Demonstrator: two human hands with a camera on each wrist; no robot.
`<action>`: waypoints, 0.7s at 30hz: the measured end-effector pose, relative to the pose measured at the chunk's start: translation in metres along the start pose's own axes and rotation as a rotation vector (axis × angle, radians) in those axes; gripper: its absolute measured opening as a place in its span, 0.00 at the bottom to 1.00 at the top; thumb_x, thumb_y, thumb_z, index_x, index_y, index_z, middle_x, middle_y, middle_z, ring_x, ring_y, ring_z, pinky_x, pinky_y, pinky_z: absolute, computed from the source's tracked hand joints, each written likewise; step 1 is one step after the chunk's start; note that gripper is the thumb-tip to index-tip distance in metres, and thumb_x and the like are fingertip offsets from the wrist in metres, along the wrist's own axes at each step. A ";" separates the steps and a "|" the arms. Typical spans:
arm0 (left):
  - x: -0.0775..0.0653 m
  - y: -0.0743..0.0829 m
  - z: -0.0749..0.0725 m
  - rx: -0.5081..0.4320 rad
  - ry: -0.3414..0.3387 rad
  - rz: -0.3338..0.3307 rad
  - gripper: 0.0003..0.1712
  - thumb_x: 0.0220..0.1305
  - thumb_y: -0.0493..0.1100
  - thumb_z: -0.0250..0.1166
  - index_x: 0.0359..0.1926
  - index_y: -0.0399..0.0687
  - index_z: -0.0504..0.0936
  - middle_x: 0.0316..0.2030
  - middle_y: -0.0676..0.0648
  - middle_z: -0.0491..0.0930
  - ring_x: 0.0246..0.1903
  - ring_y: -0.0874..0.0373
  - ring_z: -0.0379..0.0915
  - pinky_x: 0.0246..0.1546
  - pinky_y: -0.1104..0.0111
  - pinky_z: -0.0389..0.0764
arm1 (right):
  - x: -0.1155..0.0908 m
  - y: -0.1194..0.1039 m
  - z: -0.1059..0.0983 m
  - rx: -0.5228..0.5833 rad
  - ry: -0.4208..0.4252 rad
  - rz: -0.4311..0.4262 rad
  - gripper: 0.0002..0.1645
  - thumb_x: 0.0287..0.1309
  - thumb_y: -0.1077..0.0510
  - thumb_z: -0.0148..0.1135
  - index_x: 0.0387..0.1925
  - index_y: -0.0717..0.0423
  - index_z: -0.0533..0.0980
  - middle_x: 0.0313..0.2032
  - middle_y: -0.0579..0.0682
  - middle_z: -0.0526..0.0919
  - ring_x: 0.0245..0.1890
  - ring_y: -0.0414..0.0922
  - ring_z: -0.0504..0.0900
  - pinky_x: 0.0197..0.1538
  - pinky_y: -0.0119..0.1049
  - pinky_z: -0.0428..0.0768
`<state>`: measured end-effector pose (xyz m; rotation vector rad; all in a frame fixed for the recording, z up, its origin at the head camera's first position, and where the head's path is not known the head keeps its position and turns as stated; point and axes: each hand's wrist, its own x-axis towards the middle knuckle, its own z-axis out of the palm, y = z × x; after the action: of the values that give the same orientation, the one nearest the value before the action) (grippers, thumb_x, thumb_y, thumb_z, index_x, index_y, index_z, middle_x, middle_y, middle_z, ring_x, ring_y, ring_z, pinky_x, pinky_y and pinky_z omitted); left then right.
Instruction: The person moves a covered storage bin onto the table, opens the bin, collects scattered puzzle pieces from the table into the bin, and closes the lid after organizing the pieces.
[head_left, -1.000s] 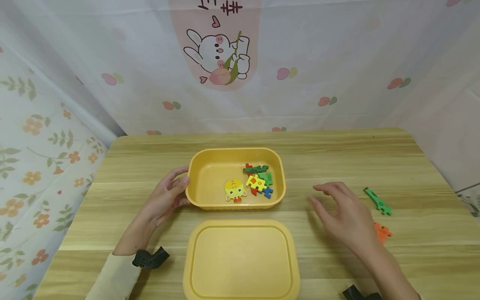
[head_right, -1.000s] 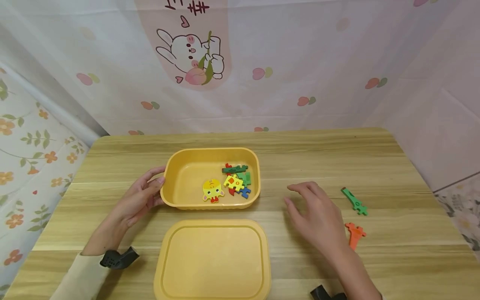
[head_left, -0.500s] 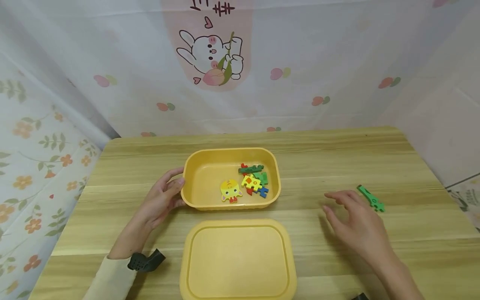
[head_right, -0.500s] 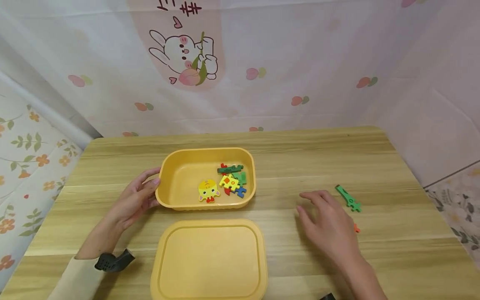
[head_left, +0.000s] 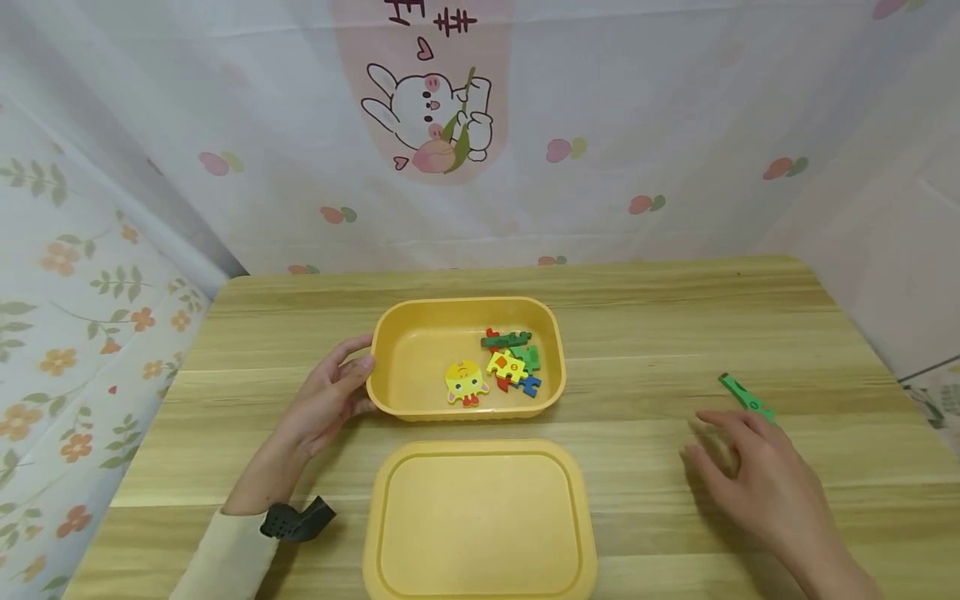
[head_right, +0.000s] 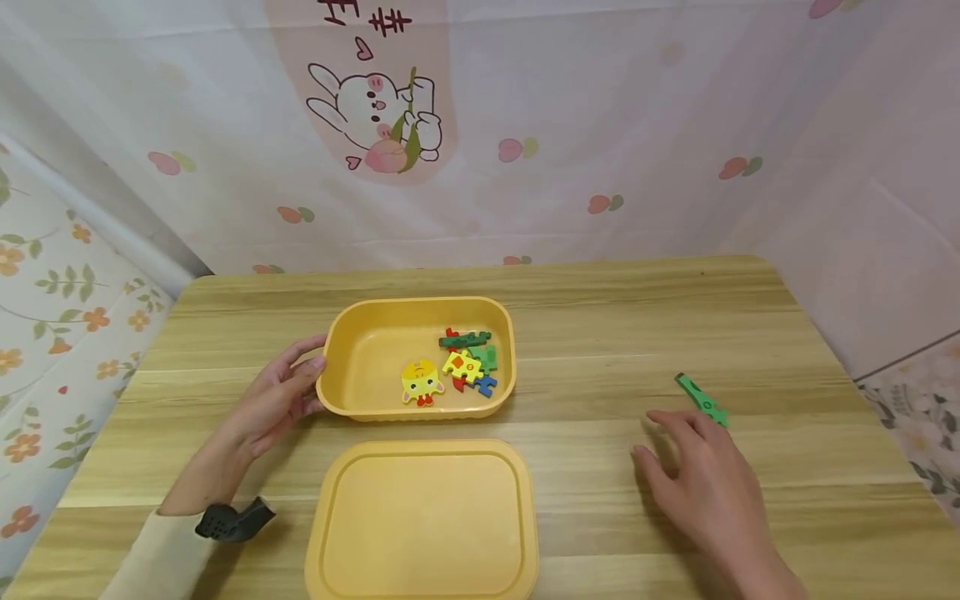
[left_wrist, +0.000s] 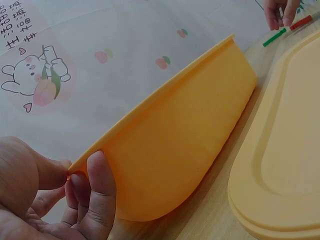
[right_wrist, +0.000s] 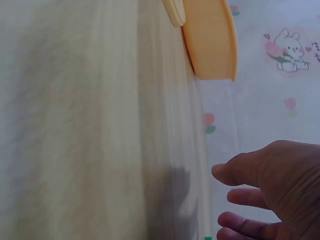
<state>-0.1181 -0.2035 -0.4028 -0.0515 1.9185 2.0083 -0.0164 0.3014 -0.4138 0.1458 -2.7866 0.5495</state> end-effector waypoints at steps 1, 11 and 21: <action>0.000 0.000 0.000 0.000 0.001 -0.001 0.36 0.84 0.47 0.55 0.82 0.45 0.52 0.48 0.58 0.82 0.40 0.65 0.82 0.40 0.74 0.86 | -0.001 0.002 0.001 -0.012 0.008 -0.009 0.28 0.52 0.55 0.82 0.55 0.58 0.84 0.36 0.50 0.82 0.28 0.34 0.64 0.25 0.30 0.60; -0.001 0.000 -0.001 0.005 -0.008 0.003 0.37 0.84 0.47 0.55 0.83 0.44 0.51 0.49 0.58 0.82 0.39 0.65 0.82 0.39 0.75 0.86 | -0.009 0.012 0.000 -0.048 -0.048 0.047 0.29 0.54 0.53 0.81 0.55 0.62 0.83 0.48 0.64 0.84 0.37 0.55 0.79 0.31 0.41 0.71; -0.001 0.001 -0.001 -0.006 -0.013 0.003 0.37 0.84 0.47 0.55 0.83 0.45 0.51 0.49 0.58 0.83 0.40 0.65 0.82 0.40 0.75 0.86 | -0.016 0.018 0.003 -0.041 -0.039 0.120 0.29 0.55 0.57 0.79 0.57 0.63 0.81 0.53 0.71 0.81 0.51 0.70 0.78 0.45 0.70 0.77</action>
<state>-0.1176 -0.2050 -0.4020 -0.0373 1.9060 2.0114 -0.0044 0.3181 -0.4276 -0.0196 -2.8560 0.5231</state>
